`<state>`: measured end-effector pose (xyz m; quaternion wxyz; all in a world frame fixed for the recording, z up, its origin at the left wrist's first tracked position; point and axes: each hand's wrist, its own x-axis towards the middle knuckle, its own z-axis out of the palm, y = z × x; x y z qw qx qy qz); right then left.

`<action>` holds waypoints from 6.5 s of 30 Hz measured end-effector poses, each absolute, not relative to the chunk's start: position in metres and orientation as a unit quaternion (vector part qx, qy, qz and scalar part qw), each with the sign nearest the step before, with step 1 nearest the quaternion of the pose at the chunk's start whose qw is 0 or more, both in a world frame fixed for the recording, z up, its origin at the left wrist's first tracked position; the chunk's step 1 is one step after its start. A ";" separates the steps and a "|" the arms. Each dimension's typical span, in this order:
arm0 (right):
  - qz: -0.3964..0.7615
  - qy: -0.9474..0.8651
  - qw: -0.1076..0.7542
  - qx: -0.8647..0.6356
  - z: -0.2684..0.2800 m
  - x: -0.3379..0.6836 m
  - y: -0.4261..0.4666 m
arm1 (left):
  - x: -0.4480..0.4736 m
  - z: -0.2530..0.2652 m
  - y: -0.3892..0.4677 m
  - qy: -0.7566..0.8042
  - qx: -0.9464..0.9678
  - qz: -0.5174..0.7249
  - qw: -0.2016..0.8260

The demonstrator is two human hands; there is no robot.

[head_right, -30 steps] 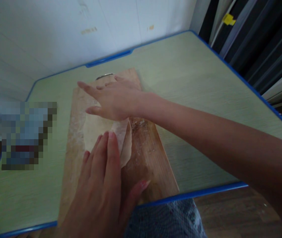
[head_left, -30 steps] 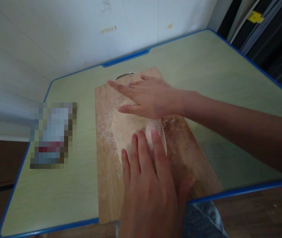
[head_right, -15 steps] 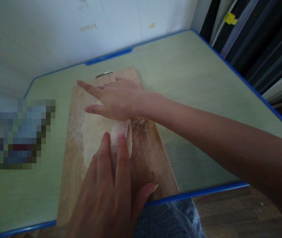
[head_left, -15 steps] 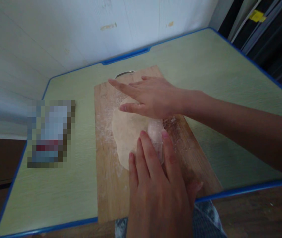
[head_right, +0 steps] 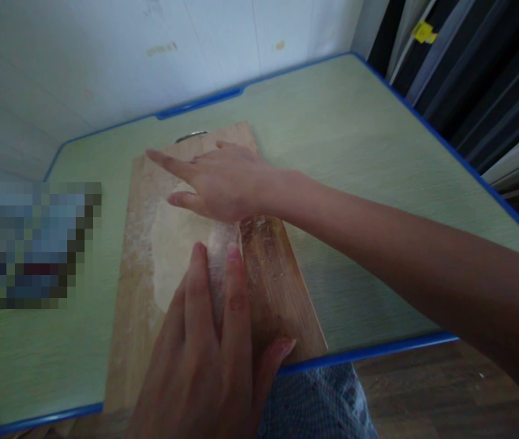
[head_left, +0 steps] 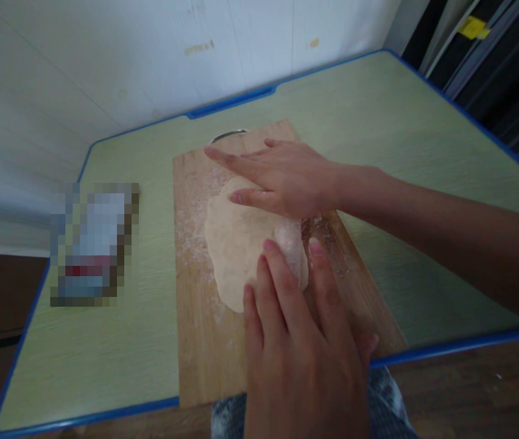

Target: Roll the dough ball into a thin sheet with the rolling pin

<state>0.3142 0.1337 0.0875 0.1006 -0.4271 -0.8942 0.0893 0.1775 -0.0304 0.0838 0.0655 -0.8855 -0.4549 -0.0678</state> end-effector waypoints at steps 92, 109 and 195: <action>0.022 -0.840 0.097 -0.533 0.091 0.265 0.163 | 0.094 0.098 0.039 -0.534 -0.842 -0.065 -0.037; 0.077 -0.847 0.077 -0.520 0.077 0.286 0.140 | 0.117 0.096 0.011 -0.573 -0.814 -0.002 0.097; -0.006 -0.770 0.267 -0.580 0.090 0.292 0.149 | 0.136 0.124 0.114 -0.538 -0.841 -0.051 0.014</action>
